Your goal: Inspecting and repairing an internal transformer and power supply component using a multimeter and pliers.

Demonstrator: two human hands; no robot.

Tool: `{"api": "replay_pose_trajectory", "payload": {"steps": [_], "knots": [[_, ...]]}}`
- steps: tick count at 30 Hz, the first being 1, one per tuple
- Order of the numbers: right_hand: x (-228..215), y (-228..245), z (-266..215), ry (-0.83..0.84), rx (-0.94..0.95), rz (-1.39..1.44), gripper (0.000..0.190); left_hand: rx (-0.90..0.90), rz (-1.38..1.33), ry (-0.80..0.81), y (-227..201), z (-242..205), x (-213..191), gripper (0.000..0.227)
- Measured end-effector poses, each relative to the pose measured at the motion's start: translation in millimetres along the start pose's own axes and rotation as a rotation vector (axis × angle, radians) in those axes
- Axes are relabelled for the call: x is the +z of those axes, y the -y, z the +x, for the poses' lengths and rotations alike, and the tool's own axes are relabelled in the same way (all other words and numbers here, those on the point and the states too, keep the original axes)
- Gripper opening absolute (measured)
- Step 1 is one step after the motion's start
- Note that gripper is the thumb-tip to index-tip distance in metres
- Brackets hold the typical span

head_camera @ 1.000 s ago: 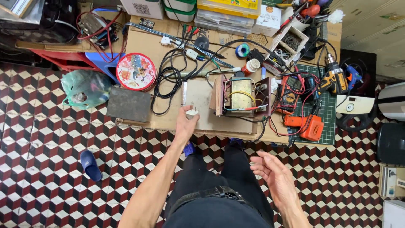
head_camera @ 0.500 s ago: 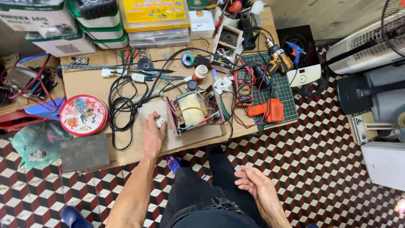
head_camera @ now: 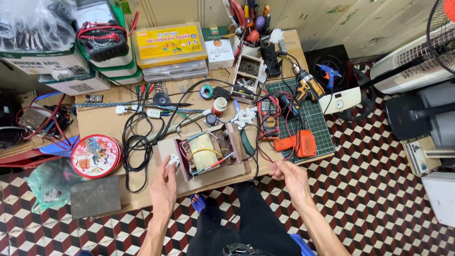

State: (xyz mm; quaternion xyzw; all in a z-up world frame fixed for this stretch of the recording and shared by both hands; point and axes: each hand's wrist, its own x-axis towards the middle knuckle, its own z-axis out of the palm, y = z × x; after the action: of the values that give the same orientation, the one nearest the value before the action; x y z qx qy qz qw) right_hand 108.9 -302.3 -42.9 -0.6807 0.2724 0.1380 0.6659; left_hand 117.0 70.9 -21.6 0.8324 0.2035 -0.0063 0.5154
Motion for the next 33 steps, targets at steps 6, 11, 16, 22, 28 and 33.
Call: {"api": "replay_pose_trajectory", "payload": {"steps": [6, 11, 16, 22, 28, 33], "knots": [[10, 120, 88, 0.092, -0.216, -0.272, 0.048, -0.202, -0.443, -0.105, -10, 3, 17, 0.052], [9, 163, 204, 0.121, -0.374, -0.308, 0.048, -0.153, -0.554, -0.201, -63, 11, 29, 0.055], [14, 207, 276, 0.099, -0.473, -0.260, 0.046, -0.198, -0.311, -0.253, -69, 19, 52, 0.059], [15, 258, 326, -0.025, -0.723, -0.300, 0.030, -0.282, -0.346, -0.218, -35, 26, 49, 0.063], [35, 289, 373, 0.133, -0.984, -0.752, 0.024, -0.327, -0.388, -0.214, -39, 26, 52, 0.066], [67, 303, 370, 0.381, -1.112, -1.116, 0.041, -0.356, -0.420, -0.229, -47, 28, 51, 0.066]]}}
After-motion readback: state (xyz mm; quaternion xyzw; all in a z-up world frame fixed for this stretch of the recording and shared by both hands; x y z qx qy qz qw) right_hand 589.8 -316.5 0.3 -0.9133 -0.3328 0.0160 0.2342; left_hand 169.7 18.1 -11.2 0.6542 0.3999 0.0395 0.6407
